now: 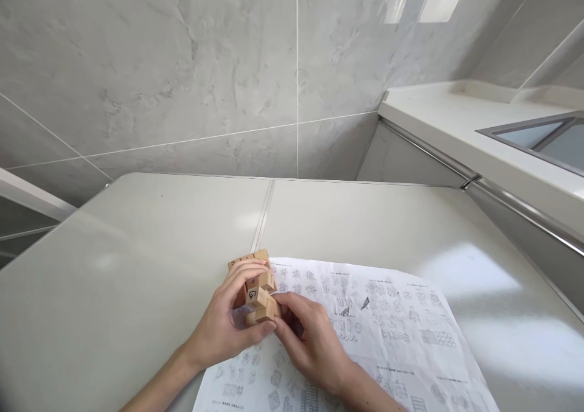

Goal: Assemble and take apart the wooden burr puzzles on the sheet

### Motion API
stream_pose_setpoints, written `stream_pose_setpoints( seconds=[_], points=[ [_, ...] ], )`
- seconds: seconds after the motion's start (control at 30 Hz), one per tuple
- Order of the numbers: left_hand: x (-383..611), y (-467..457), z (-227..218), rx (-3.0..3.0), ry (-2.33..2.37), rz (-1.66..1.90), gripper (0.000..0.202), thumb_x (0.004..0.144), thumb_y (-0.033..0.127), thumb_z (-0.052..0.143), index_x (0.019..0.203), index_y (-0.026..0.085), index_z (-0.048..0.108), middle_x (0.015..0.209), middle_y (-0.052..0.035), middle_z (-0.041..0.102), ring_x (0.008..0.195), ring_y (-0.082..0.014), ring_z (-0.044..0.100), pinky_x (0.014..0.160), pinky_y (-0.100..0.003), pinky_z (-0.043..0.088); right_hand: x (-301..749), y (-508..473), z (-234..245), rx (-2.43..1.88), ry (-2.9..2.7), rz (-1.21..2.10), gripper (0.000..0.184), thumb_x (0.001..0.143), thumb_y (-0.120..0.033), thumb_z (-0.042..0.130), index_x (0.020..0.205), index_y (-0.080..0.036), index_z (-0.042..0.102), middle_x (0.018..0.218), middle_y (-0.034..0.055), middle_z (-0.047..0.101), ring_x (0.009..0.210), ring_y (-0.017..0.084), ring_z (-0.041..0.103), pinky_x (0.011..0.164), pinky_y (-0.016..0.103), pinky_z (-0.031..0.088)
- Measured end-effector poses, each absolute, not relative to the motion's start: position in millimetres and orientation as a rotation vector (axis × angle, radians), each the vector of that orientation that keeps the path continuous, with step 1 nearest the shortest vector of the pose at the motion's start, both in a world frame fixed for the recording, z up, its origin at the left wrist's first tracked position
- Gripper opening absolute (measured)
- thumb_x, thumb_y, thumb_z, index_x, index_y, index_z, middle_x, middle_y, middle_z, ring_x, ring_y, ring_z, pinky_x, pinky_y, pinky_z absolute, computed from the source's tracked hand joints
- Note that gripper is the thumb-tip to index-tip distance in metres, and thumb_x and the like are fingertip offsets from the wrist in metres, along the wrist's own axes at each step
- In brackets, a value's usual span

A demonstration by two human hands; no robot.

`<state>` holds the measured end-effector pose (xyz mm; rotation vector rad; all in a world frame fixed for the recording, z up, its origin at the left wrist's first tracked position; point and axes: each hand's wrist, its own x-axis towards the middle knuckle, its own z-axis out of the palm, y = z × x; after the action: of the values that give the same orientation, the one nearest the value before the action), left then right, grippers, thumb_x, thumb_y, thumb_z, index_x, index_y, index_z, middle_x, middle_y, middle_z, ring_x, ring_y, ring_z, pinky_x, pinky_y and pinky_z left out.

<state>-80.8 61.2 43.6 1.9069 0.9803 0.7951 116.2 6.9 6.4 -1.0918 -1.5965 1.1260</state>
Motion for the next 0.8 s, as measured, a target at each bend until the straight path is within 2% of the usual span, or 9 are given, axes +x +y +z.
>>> stream_pose_setpoints(
  seconds=[0.2, 0.4, 0.47, 0.57, 0.67, 0.8],
  points=[
    [-78, 60, 45, 1.883, 0.966, 0.870, 0.055, 0.078, 0.044, 0.091, 0.119, 0.023, 0.061, 0.119, -0.0109, 0.066, 0.123, -0.0338, 0.058, 0.107, -0.051, 0.053, 113, 4, -4, -1.189, -1.661, 0.878, 0.011, 0.103, -0.023, 0.059, 0.110, -0.023, 0.068, 0.072, -0.0010, 0.065, 0.058, 0.016, 0.054, 0.055, 0.026, 0.043],
    [-77, 54, 38, 1.874, 1.011, 0.894, 0.052, 0.076, 0.040, 0.092, 0.114, 0.026, 0.059, 0.116, -0.0092, 0.063, 0.123, -0.0338, 0.058, 0.102, -0.049, 0.054, 110, -1, -7, -1.211, -1.671, 0.623, 0.023, 0.099, -0.013, 0.054, 0.116, -0.025, 0.063, 0.071, -0.0037, 0.065, 0.055, 0.015, 0.056, 0.054, 0.024, 0.044],
    [-75, 50, 36, 1.865, 1.013, 0.910, 0.050, 0.077, 0.040, 0.091, 0.112, 0.026, 0.058, 0.115, -0.0083, 0.063, 0.122, -0.0332, 0.059, 0.102, -0.049, 0.055, 109, -1, -7, -1.259, -1.625, 0.619, 0.020, 0.100, -0.016, 0.056, 0.115, -0.025, 0.064, 0.073, -0.0033, 0.066, 0.056, 0.015, 0.057, 0.055, 0.024, 0.046],
    [-72, 46, 34, 1.900, 0.980, 0.915, 0.051, 0.078, 0.044, 0.091, 0.111, 0.027, 0.057, 0.116, -0.0079, 0.063, 0.119, -0.0327, 0.060, 0.100, -0.049, 0.056, 109, 2, -5, -1.357, -1.457, 0.789, 0.007, 0.104, -0.029, 0.060, 0.104, -0.025, 0.065, 0.073, -0.0024, 0.066, 0.055, 0.015, 0.057, 0.052, 0.024, 0.045],
    [-72, 47, 34, 2.014, 0.975, 0.898, 0.059, 0.077, 0.044, 0.093, 0.120, 0.028, 0.055, 0.119, -0.0083, 0.063, 0.123, -0.0335, 0.057, 0.102, -0.050, 0.056, 111, 6, -3, -1.366, -1.294, 0.939, 0.023, 0.108, -0.044, 0.058, 0.099, -0.023, 0.064, 0.073, -0.0015, 0.063, 0.056, 0.015, 0.054, 0.052, 0.025, 0.044],
    [-80, 55, 38, 2.184, 1.005, 0.819, 0.066, 0.079, 0.036, 0.092, 0.131, 0.030, 0.052, 0.132, -0.0107, 0.060, 0.133, -0.0360, 0.051, 0.109, -0.055, 0.052, 114, 10, 0, -1.376, -1.217, 0.982, 0.036, 0.109, -0.053, 0.053, 0.094, -0.022, 0.064, 0.075, -0.0001, 0.061, 0.062, 0.016, 0.053, 0.057, 0.027, 0.044]
  ],
)
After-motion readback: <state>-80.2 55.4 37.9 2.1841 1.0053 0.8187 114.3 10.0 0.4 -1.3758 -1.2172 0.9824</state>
